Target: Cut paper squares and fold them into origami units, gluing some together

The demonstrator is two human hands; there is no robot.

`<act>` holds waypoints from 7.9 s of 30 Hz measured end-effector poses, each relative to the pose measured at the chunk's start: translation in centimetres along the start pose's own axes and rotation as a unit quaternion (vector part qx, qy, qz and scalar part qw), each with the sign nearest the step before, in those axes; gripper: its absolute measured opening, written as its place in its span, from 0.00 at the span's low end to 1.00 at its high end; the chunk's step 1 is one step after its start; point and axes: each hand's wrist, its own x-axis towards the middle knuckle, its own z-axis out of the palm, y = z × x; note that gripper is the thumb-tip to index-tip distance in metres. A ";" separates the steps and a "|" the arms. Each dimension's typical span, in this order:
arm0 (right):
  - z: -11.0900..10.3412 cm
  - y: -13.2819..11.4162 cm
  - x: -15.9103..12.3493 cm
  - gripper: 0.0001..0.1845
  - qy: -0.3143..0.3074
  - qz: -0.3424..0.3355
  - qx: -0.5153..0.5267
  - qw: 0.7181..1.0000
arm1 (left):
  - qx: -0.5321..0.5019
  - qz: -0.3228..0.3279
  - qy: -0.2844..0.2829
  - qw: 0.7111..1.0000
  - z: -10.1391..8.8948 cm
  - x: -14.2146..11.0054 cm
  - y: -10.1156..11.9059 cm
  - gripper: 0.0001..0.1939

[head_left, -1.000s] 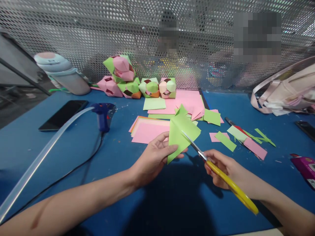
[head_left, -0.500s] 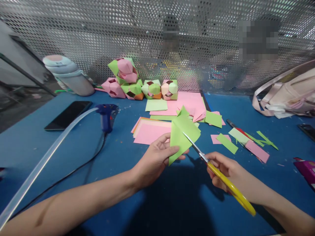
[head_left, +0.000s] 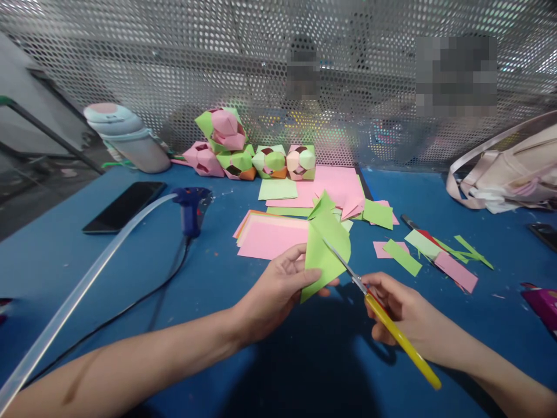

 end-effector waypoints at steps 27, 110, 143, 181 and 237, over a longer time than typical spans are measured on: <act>0.1 -0.5 -0.1 0.28 0.002 -0.018 -0.028 0.999 | -0.004 -0.041 -0.043 0.998 0.5 -0.7 -0.4 0.18; -4.4 0.4 2.0 0.23 0.129 -0.099 -0.646 0.746 | 0.122 0.056 0.036 0.990 -1.0 10.6 5.3 0.32; -2.7 -0.8 1.1 0.26 0.172 -0.160 -0.372 0.898 | 0.441 0.274 -0.048 0.853 -2.3 -0.1 1.6 0.08; -2.9 -0.6 4.7 0.20 0.052 -0.140 -0.241 0.959 | 0.293 0.037 0.062 0.953 -2.2 2.8 -1.8 0.17; -1.0 2.4 4.5 0.09 0.074 -0.486 -0.530 0.690 | 0.688 0.246 -0.070 0.680 -4.9 2.7 -3.2 0.09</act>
